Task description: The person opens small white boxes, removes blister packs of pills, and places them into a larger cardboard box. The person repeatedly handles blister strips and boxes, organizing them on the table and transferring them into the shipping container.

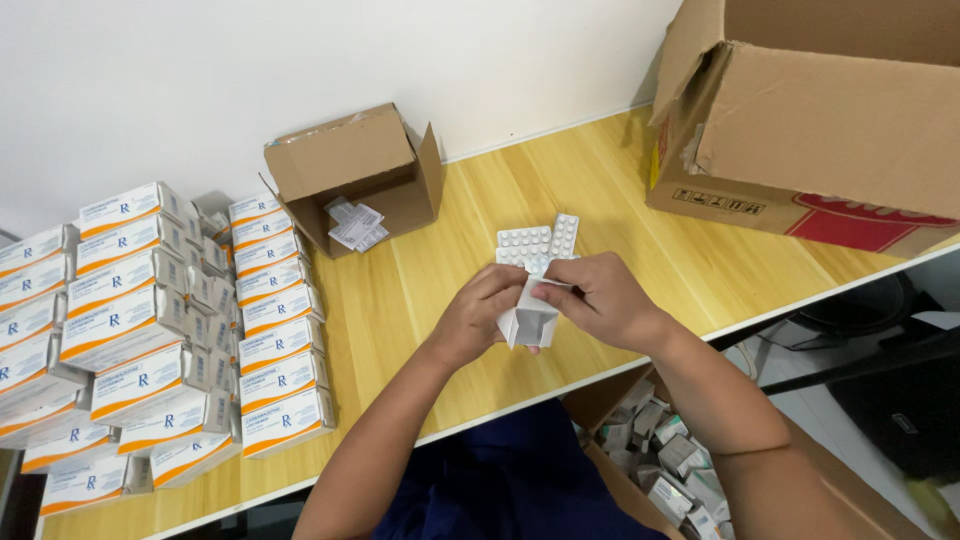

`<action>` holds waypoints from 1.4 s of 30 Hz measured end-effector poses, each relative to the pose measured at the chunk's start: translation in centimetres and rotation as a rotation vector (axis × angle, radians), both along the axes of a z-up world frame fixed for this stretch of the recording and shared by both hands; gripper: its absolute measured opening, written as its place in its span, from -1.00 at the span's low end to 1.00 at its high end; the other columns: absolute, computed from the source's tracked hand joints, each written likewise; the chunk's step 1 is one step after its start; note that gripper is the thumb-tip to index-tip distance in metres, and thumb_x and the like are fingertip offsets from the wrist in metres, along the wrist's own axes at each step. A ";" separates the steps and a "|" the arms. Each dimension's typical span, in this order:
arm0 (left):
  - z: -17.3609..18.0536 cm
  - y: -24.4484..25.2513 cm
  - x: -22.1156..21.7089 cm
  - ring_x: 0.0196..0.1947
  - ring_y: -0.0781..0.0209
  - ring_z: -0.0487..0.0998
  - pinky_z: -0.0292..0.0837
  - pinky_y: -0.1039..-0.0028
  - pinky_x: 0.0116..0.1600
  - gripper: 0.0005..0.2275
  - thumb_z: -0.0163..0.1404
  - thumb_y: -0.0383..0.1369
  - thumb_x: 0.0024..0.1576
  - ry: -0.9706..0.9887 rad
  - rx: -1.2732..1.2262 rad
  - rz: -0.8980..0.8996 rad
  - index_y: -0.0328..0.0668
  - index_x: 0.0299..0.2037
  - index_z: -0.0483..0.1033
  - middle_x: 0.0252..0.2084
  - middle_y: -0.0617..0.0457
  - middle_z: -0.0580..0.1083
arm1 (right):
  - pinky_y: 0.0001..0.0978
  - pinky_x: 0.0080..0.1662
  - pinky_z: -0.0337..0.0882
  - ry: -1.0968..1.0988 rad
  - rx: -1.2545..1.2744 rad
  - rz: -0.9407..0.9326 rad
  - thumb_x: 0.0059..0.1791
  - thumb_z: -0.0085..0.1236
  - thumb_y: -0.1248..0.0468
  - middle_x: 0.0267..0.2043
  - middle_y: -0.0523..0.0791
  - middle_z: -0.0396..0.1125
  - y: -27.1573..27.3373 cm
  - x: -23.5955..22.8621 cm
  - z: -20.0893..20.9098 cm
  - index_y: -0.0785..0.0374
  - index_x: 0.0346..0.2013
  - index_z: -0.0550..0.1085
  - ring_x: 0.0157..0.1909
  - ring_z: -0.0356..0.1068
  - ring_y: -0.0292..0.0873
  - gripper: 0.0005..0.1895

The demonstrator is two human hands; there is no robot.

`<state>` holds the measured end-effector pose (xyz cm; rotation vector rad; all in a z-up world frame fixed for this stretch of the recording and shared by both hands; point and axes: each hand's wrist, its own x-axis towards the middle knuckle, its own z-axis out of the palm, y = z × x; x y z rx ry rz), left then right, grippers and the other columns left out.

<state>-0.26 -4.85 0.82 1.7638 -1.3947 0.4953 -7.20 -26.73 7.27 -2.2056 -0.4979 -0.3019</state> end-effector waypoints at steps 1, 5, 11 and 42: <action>-0.1 0.2 0.1 0.08 -0.05 0.54 0.54 0.27 0.12 -0.44 0.41 -0.30 -0.14 -0.015 -0.003 0.022 -0.17 0.06 0.44 0.07 -0.05 0.49 | -0.34 -0.36 0.38 -0.050 0.015 0.034 0.00 0.23 0.13 -0.47 -0.01 0.41 -0.3 0.0 0.2 0.30 -0.34 0.52 -0.48 0.42 -0.11 -0.74; 0.7 1.9 1.4 0.08 -0.04 0.56 0.52 0.25 0.16 -0.37 0.37 -0.16 -0.22 0.217 0.051 0.283 -0.15 0.09 0.48 0.06 -0.02 0.55 | -0.11 0.20 0.38 -0.612 -0.065 -0.089 0.00 0.27 0.12 0.11 -0.01 0.41 -5.6 0.6 3.1 0.30 0.10 0.44 0.17 0.42 0.03 -0.54; 3.1 1.7 2.5 0.22 -0.15 0.40 0.10 -0.15 0.28 -0.26 0.32 -0.03 -0.25 0.064 0.271 0.679 -0.13 0.17 0.44 0.19 -0.12 0.45 | 0.04 0.23 0.22 -0.738 -0.788 -0.798 -0.16 0.47 0.04 0.11 0.09 0.36 -18.7 2.1 9.6 0.35 0.10 0.44 0.16 0.29 0.12 -0.32; 1.2 -16.3 -4.1 -0.18 0.06 0.62 0.53 0.40 -0.08 -0.72 -0.04 -0.32 0.07 -0.690 0.408 0.238 -0.30 -0.08 0.51 -0.16 -0.15 0.58 | 0.21 0.45 -0.02 0.678 -0.512 -0.963 -0.32 -0.11 -0.64 0.55 0.39 -0.41 -33.3 1.4 -3.4 0.07 0.59 -0.26 0.54 -0.29 0.49 0.43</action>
